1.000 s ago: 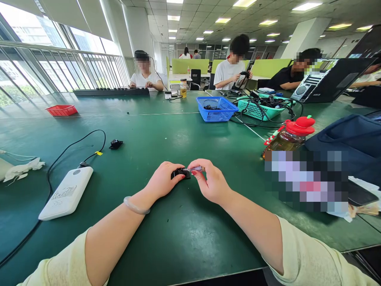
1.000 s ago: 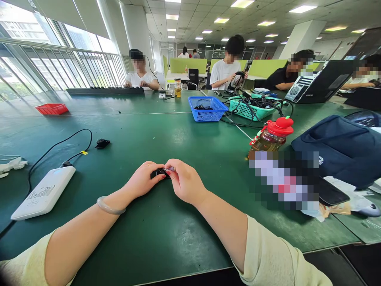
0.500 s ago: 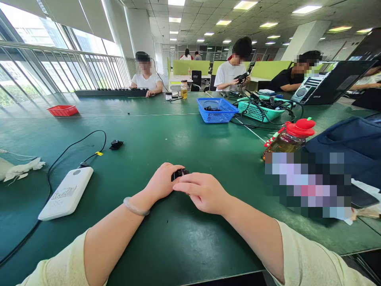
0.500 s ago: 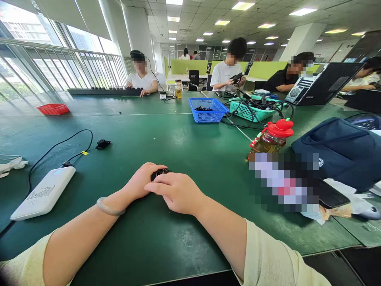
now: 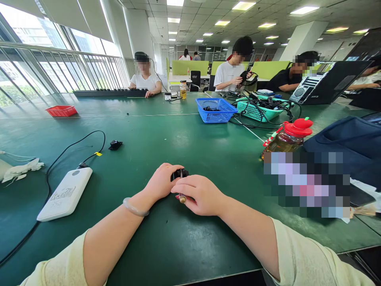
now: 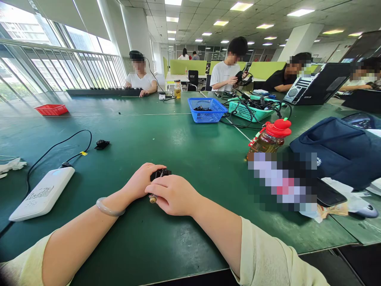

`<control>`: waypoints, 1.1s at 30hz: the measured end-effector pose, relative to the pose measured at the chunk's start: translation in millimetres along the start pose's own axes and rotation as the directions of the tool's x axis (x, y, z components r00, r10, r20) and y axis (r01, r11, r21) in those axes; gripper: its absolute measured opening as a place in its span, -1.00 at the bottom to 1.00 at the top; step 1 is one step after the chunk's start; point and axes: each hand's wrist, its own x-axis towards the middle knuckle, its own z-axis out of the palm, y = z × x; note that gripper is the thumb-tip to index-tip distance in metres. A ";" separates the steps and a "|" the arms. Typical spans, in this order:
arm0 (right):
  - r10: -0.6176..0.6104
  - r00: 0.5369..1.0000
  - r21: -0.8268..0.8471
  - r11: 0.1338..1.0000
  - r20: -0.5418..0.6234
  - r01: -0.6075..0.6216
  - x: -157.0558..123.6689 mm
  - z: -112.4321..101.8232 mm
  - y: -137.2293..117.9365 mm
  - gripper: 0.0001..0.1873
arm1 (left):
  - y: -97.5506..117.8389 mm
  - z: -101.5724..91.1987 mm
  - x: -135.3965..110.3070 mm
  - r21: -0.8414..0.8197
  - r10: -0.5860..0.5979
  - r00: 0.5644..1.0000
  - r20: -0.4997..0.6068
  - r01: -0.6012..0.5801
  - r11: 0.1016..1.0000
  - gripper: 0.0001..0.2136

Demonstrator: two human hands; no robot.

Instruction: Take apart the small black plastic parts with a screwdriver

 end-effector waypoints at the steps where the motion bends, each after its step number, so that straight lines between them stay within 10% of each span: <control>1: 0.018 1.000 0.012 1.000 -0.014 -0.018 -0.1 -0.7 -0.1 -0.70 | -1.4 1.0 0.2 0.007 0.012 1.000 -0.003 -0.012 1.000 -0.60; 10: 0.278 0.921 0.165 0.957 -0.274 -0.240 -0.8 -6.5 3.4 -0.60 | -6.5 6.5 0.3 0.009 0.072 0.996 -0.051 -0.071 0.997 -0.70; 19: 0.750 0.584 0.582 0.636 -0.311 -0.507 -4.6 -7.9 26.2 -0.60 | -2.4 3.2 0.0 0.006 -0.001 1.000 -0.015 0.001 1.000 -0.67; 33: 0.754 0.582 0.578 0.632 -0.304 -0.517 0.5 -14.8 21.5 -0.69 | -0.8 2.0 -0.9 0.020 0.025 1.000 0.006 -0.025 0.999 -0.66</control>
